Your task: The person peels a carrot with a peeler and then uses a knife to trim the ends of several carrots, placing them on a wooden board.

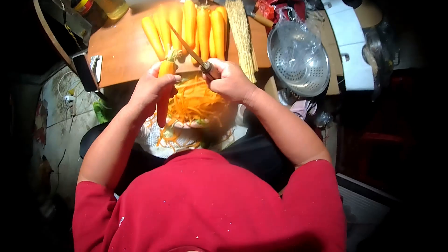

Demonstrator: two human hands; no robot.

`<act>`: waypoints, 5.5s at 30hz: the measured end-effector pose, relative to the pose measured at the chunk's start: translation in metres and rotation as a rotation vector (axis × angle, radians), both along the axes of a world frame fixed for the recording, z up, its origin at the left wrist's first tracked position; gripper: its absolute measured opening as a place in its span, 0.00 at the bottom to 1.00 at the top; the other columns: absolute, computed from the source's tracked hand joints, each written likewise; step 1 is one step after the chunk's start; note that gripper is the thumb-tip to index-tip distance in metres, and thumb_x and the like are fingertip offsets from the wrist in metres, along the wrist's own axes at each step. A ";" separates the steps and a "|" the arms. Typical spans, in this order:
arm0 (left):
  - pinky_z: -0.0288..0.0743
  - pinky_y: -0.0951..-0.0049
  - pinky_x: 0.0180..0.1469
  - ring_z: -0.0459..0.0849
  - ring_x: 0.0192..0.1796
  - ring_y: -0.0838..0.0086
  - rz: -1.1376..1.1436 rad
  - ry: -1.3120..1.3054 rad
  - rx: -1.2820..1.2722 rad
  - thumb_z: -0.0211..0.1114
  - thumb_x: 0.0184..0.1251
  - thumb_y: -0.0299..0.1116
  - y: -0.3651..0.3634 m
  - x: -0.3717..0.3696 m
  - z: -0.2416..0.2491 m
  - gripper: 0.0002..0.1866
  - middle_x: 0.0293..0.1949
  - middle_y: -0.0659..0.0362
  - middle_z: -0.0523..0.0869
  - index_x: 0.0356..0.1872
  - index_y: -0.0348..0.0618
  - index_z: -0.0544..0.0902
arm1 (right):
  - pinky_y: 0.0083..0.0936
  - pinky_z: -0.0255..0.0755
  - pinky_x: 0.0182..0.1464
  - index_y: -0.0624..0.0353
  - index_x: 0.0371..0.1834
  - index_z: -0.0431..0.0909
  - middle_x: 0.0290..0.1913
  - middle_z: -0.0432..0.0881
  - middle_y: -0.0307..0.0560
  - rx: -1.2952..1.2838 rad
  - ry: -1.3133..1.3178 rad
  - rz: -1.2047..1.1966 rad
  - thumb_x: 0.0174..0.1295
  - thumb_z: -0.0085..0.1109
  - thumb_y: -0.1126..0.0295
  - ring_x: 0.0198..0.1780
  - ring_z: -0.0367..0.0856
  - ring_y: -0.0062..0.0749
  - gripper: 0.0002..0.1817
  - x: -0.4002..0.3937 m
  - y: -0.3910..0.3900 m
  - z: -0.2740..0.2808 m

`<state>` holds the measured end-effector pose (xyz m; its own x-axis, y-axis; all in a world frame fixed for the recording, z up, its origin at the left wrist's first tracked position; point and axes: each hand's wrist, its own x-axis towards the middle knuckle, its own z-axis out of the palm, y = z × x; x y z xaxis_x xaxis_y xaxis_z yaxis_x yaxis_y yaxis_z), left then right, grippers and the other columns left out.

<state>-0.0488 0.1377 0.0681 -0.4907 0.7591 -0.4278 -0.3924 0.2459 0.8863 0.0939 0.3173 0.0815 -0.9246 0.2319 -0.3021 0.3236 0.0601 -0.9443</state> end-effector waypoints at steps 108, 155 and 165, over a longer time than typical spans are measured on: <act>0.77 0.63 0.44 0.81 0.38 0.64 0.241 -0.611 -0.015 0.50 0.68 0.40 -0.021 -0.014 -0.047 0.18 0.41 0.50 0.81 0.48 0.36 0.76 | 0.26 0.73 0.43 0.65 0.40 0.80 0.35 0.84 0.43 -0.144 -0.138 -0.161 0.56 0.60 0.67 0.36 0.79 0.22 0.13 -0.022 -0.064 -0.060; 0.74 0.74 0.30 0.78 0.30 0.75 0.186 -0.040 -0.281 0.58 0.68 0.38 0.010 -0.081 -0.062 0.12 0.32 0.60 0.78 0.44 0.41 0.77 | 0.16 0.68 0.34 0.59 0.34 0.75 0.27 0.75 0.32 -0.327 0.066 -0.086 0.58 0.61 0.75 0.29 0.71 0.11 0.04 -0.001 -0.065 -0.018; 0.75 0.70 0.33 0.80 0.32 0.74 0.289 -0.034 -0.173 0.48 0.74 0.50 -0.002 0.041 -0.046 0.21 0.33 0.58 0.82 0.42 0.41 0.78 | 0.17 0.70 0.38 0.63 0.34 0.78 0.29 0.78 0.34 -0.514 0.042 -0.038 0.53 0.58 0.73 0.33 0.73 0.14 0.07 0.006 -0.072 -0.021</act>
